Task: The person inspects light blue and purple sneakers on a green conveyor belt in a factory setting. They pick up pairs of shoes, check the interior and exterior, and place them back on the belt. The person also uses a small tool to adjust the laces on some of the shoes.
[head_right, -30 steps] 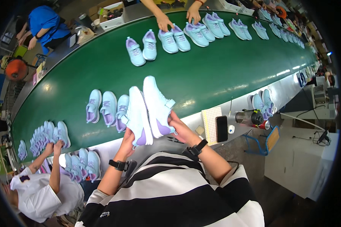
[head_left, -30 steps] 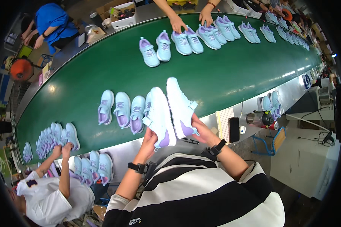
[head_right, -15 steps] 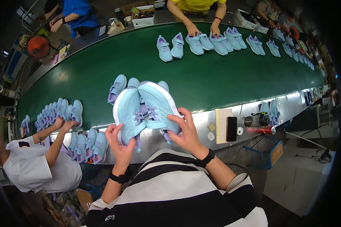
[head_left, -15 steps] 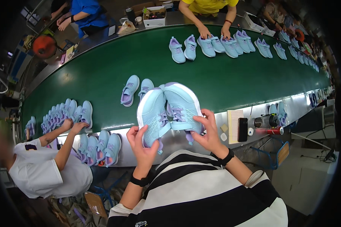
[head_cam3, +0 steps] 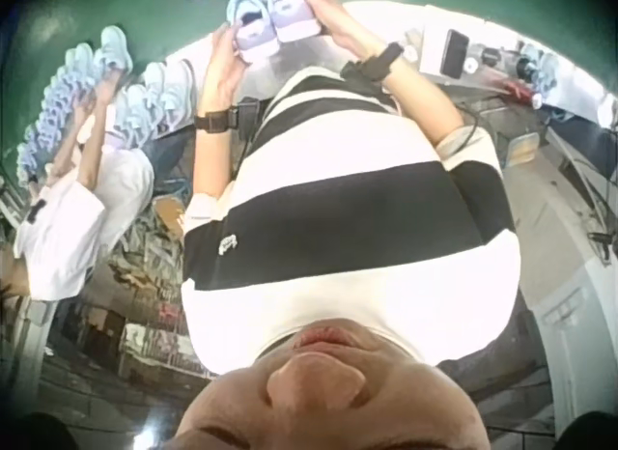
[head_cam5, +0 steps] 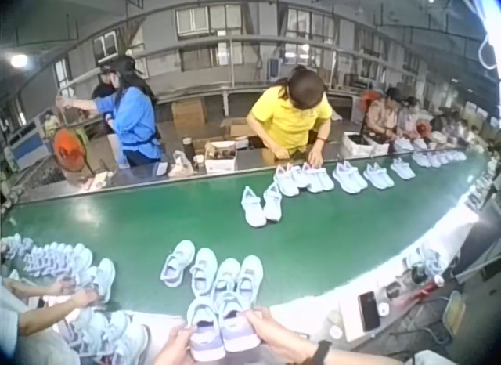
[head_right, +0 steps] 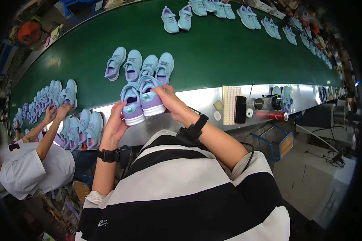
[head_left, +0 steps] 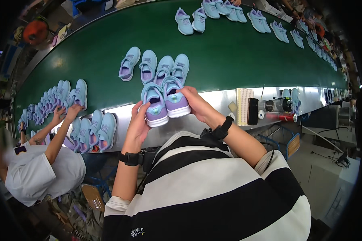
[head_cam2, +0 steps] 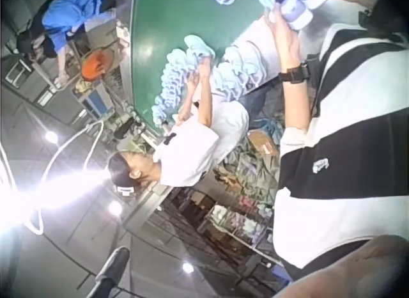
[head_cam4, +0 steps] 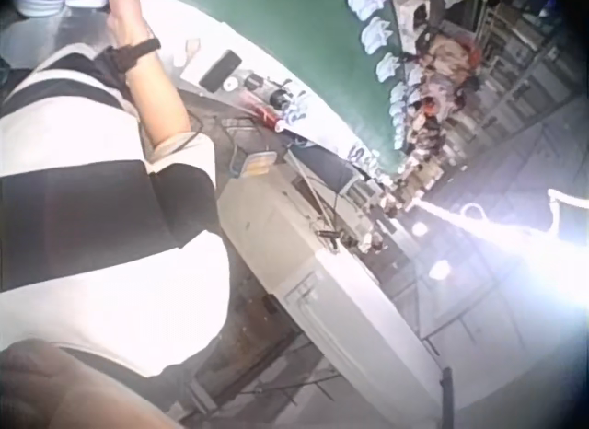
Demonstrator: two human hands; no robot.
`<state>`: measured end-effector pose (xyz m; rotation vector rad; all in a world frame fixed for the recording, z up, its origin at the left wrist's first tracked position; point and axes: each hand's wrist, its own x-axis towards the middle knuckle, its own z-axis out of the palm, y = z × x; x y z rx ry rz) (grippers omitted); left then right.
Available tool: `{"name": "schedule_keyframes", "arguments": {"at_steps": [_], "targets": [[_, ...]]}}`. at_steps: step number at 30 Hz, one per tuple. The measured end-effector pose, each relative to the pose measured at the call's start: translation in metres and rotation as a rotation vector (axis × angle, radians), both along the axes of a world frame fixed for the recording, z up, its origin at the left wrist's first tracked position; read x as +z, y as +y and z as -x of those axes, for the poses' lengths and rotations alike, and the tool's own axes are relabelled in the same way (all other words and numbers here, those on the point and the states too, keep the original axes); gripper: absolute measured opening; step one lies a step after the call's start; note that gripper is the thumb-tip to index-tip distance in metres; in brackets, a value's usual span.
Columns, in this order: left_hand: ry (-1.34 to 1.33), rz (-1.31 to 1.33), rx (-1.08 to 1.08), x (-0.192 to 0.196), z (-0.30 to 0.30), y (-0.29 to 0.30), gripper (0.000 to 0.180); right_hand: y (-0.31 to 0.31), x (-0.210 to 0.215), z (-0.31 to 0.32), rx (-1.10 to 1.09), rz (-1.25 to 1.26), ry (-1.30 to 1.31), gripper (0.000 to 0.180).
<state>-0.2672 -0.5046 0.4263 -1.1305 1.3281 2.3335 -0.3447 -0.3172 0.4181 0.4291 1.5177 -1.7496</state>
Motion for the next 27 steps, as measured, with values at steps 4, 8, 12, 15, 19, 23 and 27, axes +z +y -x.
{"name": "schedule_keyframes", "arguments": {"at_steps": [4,8,12,15,19,23,27], "targets": [[0.058,-0.032,-0.025,-0.029,-0.017,-0.01,0.062,0.009,-0.019,-0.009,0.107,0.029,0.058,0.088],[0.014,0.024,-0.115,-0.091,-0.053,-0.026,0.061,0.014,-0.066,-0.026,0.275,-0.055,0.224,0.076],[0.277,0.571,-0.495,-0.181,-0.085,-0.026,0.06,0.02,-0.116,-0.054,0.794,-0.687,0.805,0.074],[0.321,0.341,-0.33,-0.217,-0.108,-0.018,0.058,0.02,-0.131,-0.062,1.057,-0.785,1.475,0.061],[0.271,0.316,-0.318,-0.223,-0.111,-0.029,0.047,-0.021,-0.137,-0.052,1.37,-0.298,2.03,0.033],[0.125,0.349,-0.304,-0.215,-0.099,-0.055,0.038,-0.054,-0.134,-0.026,1.514,-0.29,2.094,0.012],[-0.012,0.288,-0.046,-0.204,-0.1,-0.08,0.029,-0.057,-0.096,-0.003,1.257,-0.41,1.939,0.011]]}}
